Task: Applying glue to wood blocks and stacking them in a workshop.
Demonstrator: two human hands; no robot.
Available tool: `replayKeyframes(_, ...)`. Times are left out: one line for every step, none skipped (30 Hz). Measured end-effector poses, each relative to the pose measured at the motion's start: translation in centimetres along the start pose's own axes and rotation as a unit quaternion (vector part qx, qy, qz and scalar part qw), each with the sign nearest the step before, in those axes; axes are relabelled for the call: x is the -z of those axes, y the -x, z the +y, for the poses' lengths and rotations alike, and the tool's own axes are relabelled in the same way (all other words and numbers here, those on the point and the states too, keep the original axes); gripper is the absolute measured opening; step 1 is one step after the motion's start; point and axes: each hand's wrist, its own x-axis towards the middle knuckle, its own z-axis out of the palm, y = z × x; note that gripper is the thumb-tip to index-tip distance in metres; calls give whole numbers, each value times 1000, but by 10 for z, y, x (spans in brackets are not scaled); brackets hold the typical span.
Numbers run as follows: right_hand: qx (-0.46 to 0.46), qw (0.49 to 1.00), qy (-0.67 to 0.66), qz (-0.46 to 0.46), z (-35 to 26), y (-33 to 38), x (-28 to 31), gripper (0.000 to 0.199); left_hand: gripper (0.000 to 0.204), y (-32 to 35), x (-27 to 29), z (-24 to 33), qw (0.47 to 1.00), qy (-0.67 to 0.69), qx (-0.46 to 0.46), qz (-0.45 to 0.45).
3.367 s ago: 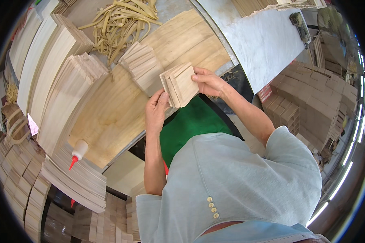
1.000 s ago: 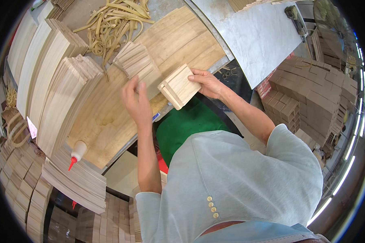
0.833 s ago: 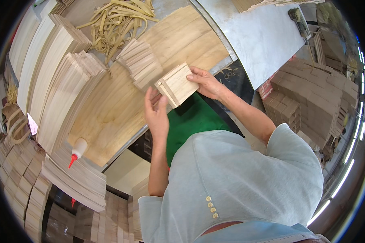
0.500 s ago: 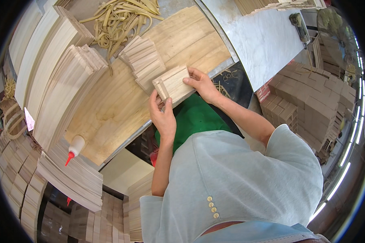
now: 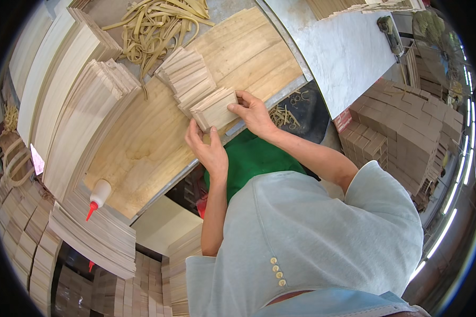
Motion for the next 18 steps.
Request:
replayKeyframes(-2, 1000, 10, 2, -3, 1, -1, 40, 53, 0, 0, 0, 1000, 2, 3, 0)
replayKeyframes(1, 1000, 13, 1, -2, 0, -1, 41, 53, 0, 0, 0, 1000, 3, 7, -1)
replayKeyframes(3, 1000, 16, 0, -1, 0, -1, 41, 53, 1, 0, 0, 1000, 7, 9, 0)
replayKeyframes(5, 1000, 19, 0, 1, -1, 0, 41, 54, 2, 0, 0, 1000, 10, 12, 1)
replayKeyframes(12, 1000, 25, -2, 1, -1, 0, 41, 54, 2, 0, 0, 1000, 13, 14, 2)
replayKeyframes(18, 999, 32, -5, 2, -1, 0, 41, 54, 3, -1, 1, 1000, 16, 15, 3)
replayKeyframes(24, 999, 39, -7, 3, -1, 0, 40, 55, 3, -1, 2, 1000, 18, 16, 5)
replayKeyframes(43, 998, 48, -5, 3, -1, 0, 40, 55, 4, -1, 3, 1000, 21, 16, 7)
replayKeyframes(63, 996, 56, -3, 3, -1, 0, 39, 55, 4, -1, 3, 1000, 16, 11, 7)
replayKeyframes(84, 994, 65, -1, 4, 0, 0, 39, 55, 5, 0, 4, 1000, 12, 5, 8)
replayKeyframes(89, 993, 75, 7, 3, 2, 1, 38, 55, 7, 0, 4, 1000, 7, -1, 9)
replayKeyframes(94, 992, 86, 14, 1, 5, 1, 38, 56, 10, 1, 4, 1000, 11, 1, 4)
replayKeyframes(98, 990, 96, 20, -1, 9, 2, 38, 56, 14, 2, 4, 1000, 14, 4, -1)
replayKeyframes(76, 993, 86, 18, -2, 12, 2, 38, 57, 17, 3, 4, 1000, 18, 6, -6)
replayKeyframes(53, 996, 76, 15, -3, 15, 2, 37, 57, 20, 4, 1, 1000, 13, 13, -10)
replayKeyframes(30, 997, 65, 12, -4, 17, 2, 36, 58, 24, 4, -3, 1000, 9, 19, -14)
replayKeyframes(28, 996, 82, 12, -1, 16, 3, 36, 58, 25, 3, -5, 1000, 4, 26, -17)
replayKeyframes(27, 995, 98, 13, 3, 15, 4, 37, 58, 25, 3, -5, 1000, 5, 25, -16)
